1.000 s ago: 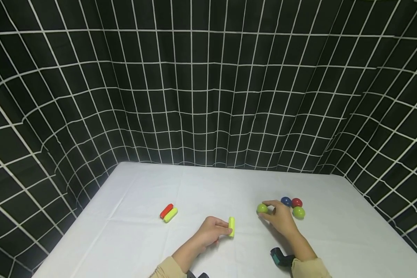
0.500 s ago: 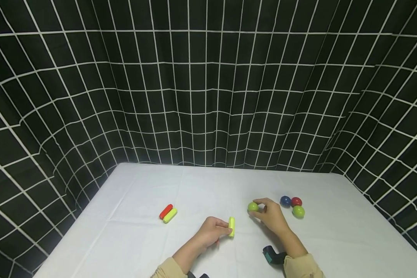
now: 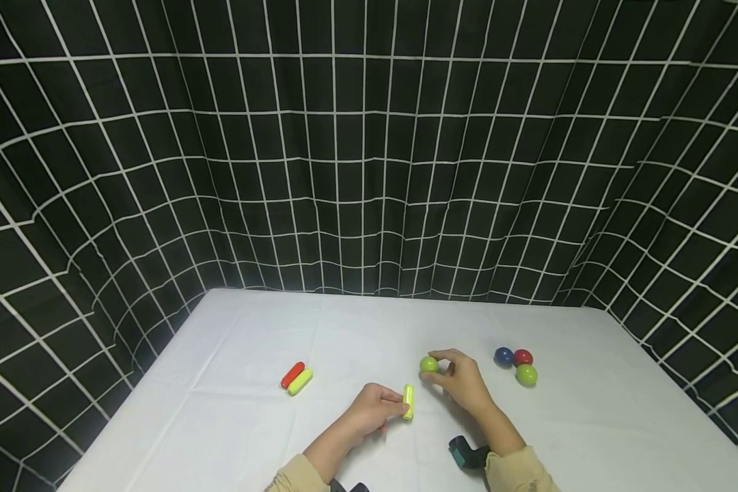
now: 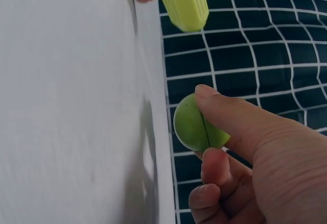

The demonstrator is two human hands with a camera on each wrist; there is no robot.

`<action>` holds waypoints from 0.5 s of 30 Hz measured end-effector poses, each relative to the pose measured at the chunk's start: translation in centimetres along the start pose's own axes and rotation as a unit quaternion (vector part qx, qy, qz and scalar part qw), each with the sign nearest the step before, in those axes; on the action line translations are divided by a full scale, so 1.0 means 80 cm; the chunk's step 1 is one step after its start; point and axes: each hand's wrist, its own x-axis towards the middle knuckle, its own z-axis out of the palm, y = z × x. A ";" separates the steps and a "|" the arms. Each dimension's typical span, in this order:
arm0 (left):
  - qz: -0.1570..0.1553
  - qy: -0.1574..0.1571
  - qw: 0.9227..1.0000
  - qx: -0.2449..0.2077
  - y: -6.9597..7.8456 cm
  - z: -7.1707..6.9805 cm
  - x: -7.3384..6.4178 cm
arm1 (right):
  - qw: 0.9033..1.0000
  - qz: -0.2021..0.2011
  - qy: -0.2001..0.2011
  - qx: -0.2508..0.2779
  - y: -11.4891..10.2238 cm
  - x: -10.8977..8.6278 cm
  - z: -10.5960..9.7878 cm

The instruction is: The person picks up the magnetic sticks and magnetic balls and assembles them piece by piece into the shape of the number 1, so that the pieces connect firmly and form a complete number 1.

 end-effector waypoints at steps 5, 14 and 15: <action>0.008 0.000 1.000 0.000 0.000 0.000 0.000 | 1.000 0.000 -0.006 0.014 -0.008 0.000 0.009; 0.017 -0.002 1.000 -0.005 -0.002 0.000 0.001 | 1.000 0.003 -0.017 0.026 -0.018 -0.001 0.018; 0.017 -0.002 1.000 -0.006 -0.002 0.000 0.002 | 0.999 0.004 -0.018 0.026 -0.019 -0.001 0.018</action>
